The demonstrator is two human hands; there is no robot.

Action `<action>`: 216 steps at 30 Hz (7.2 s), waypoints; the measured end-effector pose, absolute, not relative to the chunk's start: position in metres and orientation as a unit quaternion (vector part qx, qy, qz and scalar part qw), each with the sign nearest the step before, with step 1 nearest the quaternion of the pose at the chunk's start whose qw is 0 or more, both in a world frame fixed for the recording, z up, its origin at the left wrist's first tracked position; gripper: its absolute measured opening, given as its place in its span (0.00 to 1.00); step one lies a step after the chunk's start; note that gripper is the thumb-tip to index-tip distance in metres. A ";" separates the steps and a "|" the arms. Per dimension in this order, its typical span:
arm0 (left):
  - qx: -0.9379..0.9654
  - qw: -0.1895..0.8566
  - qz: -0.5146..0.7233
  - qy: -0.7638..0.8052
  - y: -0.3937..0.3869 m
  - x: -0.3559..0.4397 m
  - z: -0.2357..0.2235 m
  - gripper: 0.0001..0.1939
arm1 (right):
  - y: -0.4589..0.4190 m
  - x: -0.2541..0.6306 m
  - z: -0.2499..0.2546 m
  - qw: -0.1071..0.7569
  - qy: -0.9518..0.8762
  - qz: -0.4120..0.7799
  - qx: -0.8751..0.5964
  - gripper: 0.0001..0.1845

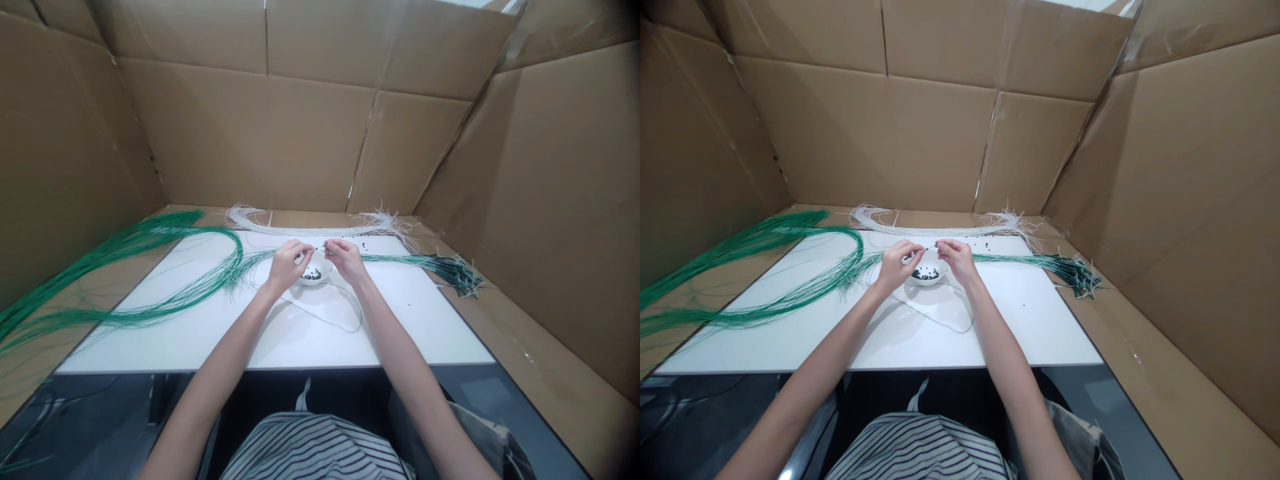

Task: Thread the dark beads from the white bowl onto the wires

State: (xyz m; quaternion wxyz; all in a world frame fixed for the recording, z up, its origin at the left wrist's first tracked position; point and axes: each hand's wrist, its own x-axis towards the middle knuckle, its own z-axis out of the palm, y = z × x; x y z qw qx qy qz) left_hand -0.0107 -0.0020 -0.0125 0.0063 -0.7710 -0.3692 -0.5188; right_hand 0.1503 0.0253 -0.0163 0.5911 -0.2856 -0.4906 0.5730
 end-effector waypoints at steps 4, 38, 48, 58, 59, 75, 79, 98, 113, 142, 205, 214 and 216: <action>-0.774 0.008 -0.515 -0.369 -0.002 -0.011 -0.012 0.08 | 0.025 0.150 -0.015 0.593 -0.490 0.576 -0.276 0.07; -0.703 -0.071 -0.532 -0.467 0.008 -0.013 -0.018 0.07 | 0.028 0.144 -0.024 0.354 -0.774 0.307 -0.426 0.16; -0.641 -0.212 -0.508 -0.536 0.020 -0.022 -0.023 0.08 | 0.039 0.109 -0.013 0.036 -0.870 0.153 -0.468 0.17; -0.650 -0.158 -0.502 -0.549 0.019 -0.022 -0.022 0.08 | 0.040 0.113 -0.023 0.103 -0.857 0.136 -0.486 0.08; -0.652 -0.156 -0.502 -0.547 0.020 -0.022 -0.022 0.08 | 0.041 0.116 -0.023 0.115 -0.856 0.139 -0.485 0.09; -0.699 -0.043 -0.541 -0.466 0.009 -0.018 -0.016 0.08 | 0.037 0.148 -0.024 0.601 -0.500 0.527 -0.333 0.18; -0.718 -0.037 -0.533 -0.445 0.007 -0.015 -0.016 0.08 | 0.037 0.149 -0.023 0.598 -0.501 0.526 -0.340 0.18; -0.723 -0.032 -0.532 -0.439 0.009 -0.015 -0.020 0.08 | 0.038 0.149 -0.024 0.597 -0.520 0.510 -0.336 0.16; -0.719 -0.031 -0.538 -0.439 0.009 -0.014 -0.019 0.08 | 0.038 0.149 -0.024 0.599 -0.514 0.508 -0.344 0.16; -0.719 -0.027 -0.540 -0.436 0.009 -0.014 -0.020 0.08 | 0.037 0.149 -0.023 0.604 -0.508 0.513 -0.339 0.15; -0.668 -0.059 -0.520 -0.529 0.016 -0.018 -0.024 0.06 | 0.035 0.115 -0.020 0.113 -0.881 0.200 -0.413 0.18; -0.690 -0.054 -0.504 -0.516 0.015 -0.017 -0.023 0.07 | 0.039 0.109 -0.024 0.110 -0.862 0.175 -0.463 0.07; -0.690 -0.054 -0.502 -0.518 0.014 -0.017 -0.023 0.07 | 0.038 0.115 -0.023 0.133 -0.857 0.177 -0.465 0.05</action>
